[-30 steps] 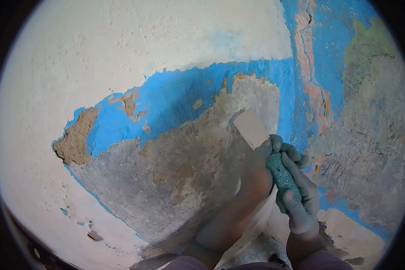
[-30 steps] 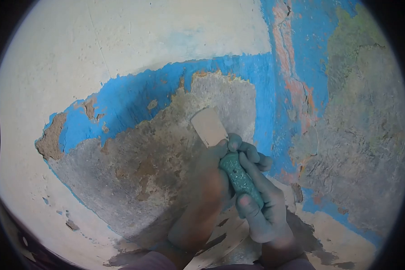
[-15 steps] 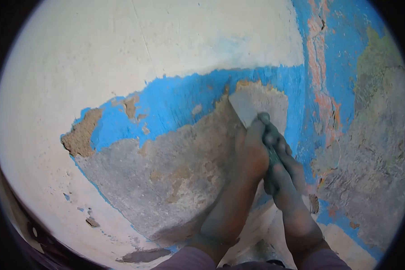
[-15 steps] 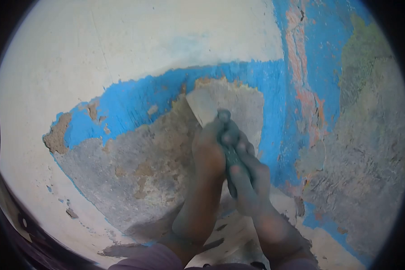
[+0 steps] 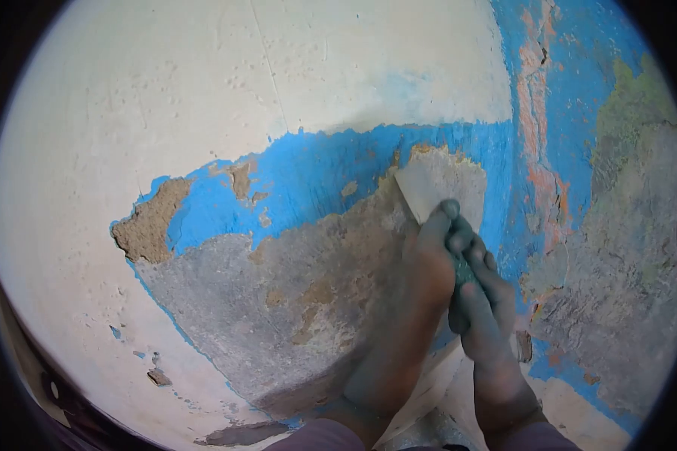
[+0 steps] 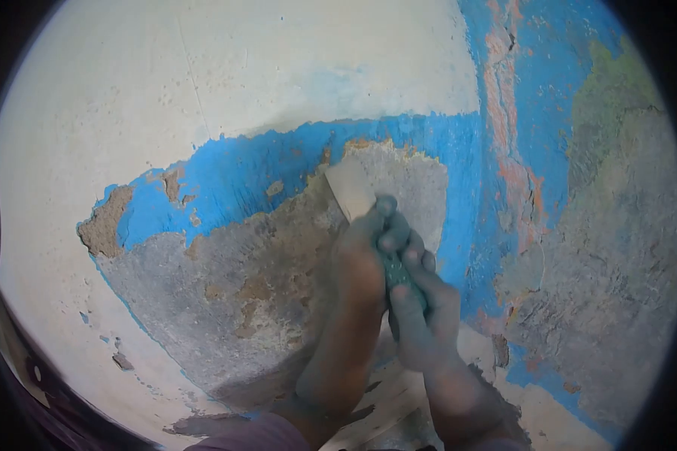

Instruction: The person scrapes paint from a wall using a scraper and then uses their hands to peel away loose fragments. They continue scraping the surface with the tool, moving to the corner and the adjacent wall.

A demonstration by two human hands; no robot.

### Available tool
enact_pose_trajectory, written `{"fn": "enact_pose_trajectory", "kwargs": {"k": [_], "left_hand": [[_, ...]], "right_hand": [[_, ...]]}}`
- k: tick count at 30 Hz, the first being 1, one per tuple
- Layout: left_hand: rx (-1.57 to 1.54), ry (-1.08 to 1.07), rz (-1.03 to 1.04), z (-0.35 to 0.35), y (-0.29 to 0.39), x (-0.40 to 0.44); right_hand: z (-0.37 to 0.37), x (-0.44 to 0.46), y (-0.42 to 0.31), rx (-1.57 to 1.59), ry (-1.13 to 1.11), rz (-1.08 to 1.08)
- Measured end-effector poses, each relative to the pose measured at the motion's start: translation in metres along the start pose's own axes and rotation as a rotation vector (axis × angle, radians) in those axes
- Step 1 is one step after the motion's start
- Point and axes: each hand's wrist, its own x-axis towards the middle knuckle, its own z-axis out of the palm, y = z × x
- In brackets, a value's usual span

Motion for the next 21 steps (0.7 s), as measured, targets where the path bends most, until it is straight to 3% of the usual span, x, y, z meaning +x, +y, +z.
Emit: {"fn": "enact_pose_trajectory", "kwargs": {"k": [4, 5, 12, 16, 18, 21], "left_hand": [[-0.006, 0.043, -0.023, 0.012, -0.003, -0.009], [-0.061, 0.05, -0.019, 0.012, -0.005, -0.015], [-0.164, -0.034, -0.158, 0.013, -0.004, -0.011], [-0.162, -0.047, -0.132, 0.007, -0.004, -0.009], [0.049, -0.018, -0.032, 0.004, 0.004, 0.008], [-0.065, 0.0, -0.077, 0.015, 0.002, -0.014]], "right_hand": [[-0.003, 0.003, -0.016, -0.079, -0.009, 0.047], [-0.004, -0.003, -0.03, -0.088, -0.033, 0.181], [-0.005, 0.003, -0.015, -0.021, -0.042, 0.09], [0.003, 0.016, 0.0, -0.073, 0.007, 0.067], [0.001, 0.005, -0.002, -0.09, 0.033, 0.08], [-0.001, -0.001, -0.014, 0.067, 0.024, 0.235]]}}
